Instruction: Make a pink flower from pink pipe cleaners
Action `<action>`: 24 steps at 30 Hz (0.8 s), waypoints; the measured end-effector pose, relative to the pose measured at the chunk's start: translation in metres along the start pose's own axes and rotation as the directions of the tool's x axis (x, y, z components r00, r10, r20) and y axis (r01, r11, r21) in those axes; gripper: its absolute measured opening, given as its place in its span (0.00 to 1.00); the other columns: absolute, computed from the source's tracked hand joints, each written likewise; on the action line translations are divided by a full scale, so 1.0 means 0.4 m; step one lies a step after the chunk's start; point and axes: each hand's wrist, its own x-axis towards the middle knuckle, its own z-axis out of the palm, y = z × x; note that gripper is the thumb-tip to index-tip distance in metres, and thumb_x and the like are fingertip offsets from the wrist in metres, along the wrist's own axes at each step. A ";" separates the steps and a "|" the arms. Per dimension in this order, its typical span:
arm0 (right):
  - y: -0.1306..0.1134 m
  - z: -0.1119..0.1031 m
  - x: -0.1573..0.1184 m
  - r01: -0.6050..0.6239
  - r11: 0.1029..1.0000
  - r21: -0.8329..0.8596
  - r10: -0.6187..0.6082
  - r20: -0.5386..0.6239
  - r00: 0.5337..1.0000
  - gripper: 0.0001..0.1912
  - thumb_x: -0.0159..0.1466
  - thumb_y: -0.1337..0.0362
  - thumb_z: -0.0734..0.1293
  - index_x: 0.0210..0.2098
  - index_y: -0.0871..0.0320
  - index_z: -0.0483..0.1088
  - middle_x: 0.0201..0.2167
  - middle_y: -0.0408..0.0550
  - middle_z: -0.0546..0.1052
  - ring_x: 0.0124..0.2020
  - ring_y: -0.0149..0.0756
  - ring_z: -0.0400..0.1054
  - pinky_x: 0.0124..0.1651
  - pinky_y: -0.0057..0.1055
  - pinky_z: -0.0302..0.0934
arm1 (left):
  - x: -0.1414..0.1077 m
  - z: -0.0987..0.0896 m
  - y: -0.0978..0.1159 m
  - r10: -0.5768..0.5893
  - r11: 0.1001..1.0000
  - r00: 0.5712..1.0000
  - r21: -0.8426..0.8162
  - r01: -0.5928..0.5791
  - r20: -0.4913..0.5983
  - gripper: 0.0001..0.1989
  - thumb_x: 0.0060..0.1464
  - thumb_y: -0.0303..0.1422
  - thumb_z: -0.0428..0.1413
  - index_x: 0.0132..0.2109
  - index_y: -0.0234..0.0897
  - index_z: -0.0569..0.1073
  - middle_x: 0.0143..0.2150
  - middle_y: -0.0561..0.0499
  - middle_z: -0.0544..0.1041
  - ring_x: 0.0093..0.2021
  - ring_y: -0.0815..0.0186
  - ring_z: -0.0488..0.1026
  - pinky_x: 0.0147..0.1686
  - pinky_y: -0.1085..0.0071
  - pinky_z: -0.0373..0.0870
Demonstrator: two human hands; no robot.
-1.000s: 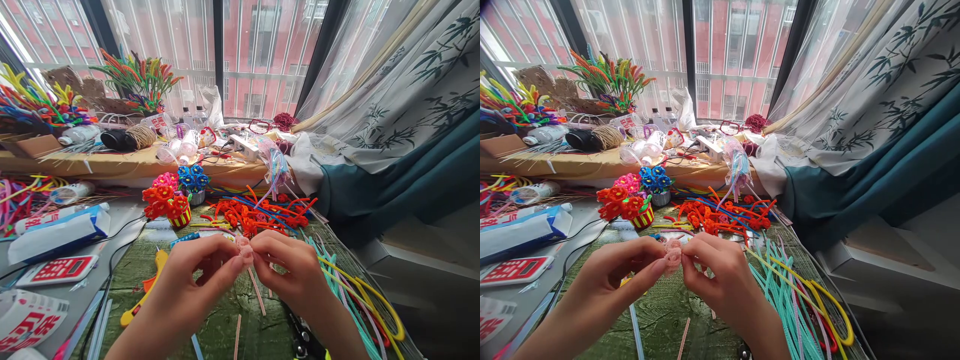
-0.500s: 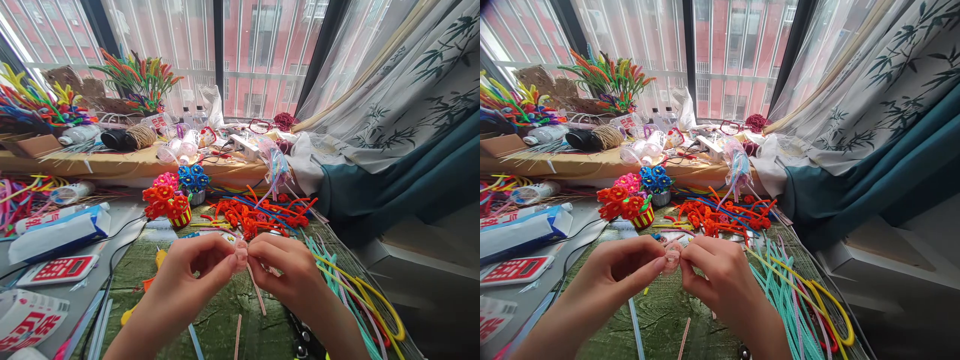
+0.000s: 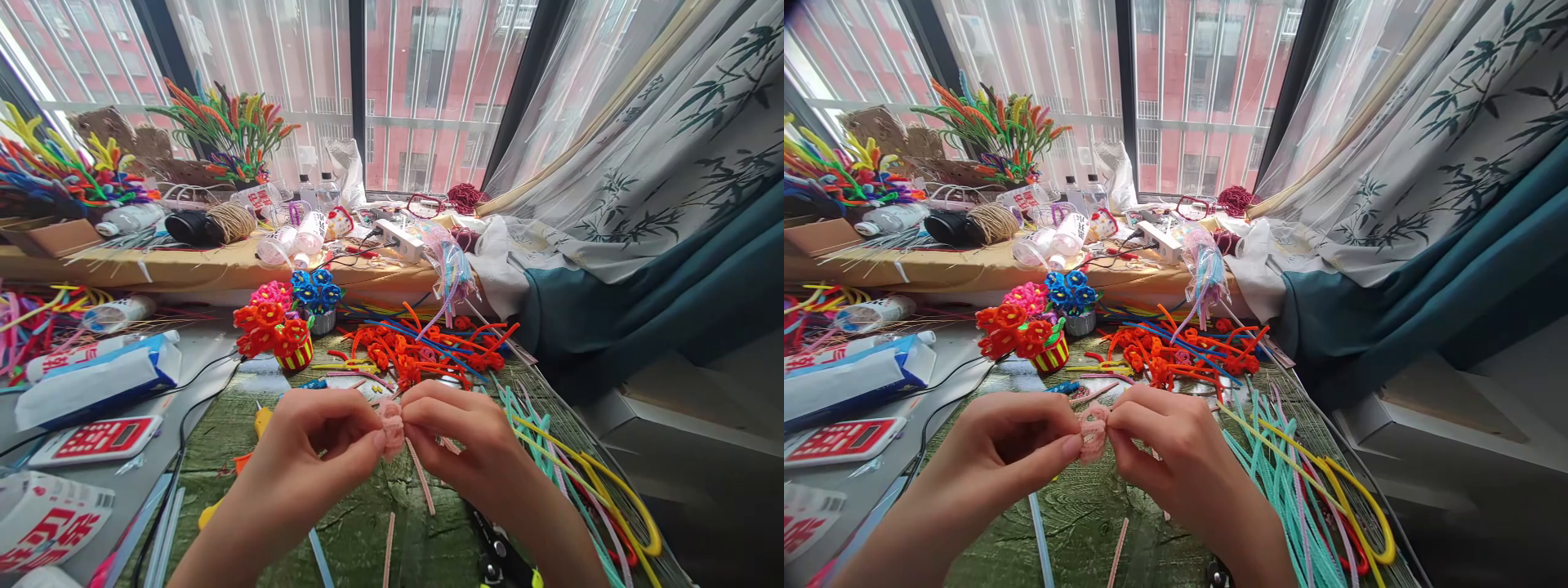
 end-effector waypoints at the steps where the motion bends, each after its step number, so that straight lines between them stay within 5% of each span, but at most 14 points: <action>1: 0.000 0.000 0.000 0.012 1.000 -0.003 -0.012 -0.007 1.000 0.08 0.67 0.71 0.61 0.35 0.57 0.71 0.33 0.45 0.76 0.34 0.30 0.70 0.39 0.26 0.62 | -0.001 0.001 0.000 0.014 1.000 1.000 0.007 -0.014 -0.010 0.12 0.50 0.36 0.57 0.24 0.33 0.75 0.20 0.53 0.66 0.22 0.72 0.56 0.20 0.76 0.52; 15: -0.005 0.003 0.001 0.076 0.985 -0.154 -0.090 -0.089 0.992 0.08 0.67 0.71 0.60 0.35 0.57 0.71 0.34 0.46 0.77 0.34 0.31 0.71 0.38 0.26 0.64 | -0.008 0.004 0.001 0.279 0.886 0.958 0.403 -0.230 -0.068 0.15 0.55 0.32 0.52 0.21 0.35 0.68 0.17 0.58 0.59 0.18 0.74 0.54 0.17 0.78 0.51; 24: -0.018 0.009 0.010 0.090 0.961 -0.263 -0.124 -0.116 0.985 0.09 0.66 0.72 0.61 0.32 0.58 0.70 0.31 0.47 0.77 0.31 0.32 0.71 0.36 0.27 0.64 | -0.026 0.022 0.016 0.376 0.750 0.917 0.625 -0.216 -0.133 0.15 0.57 0.29 0.49 0.22 0.36 0.69 0.18 0.57 0.62 0.19 0.73 0.58 0.20 0.76 0.55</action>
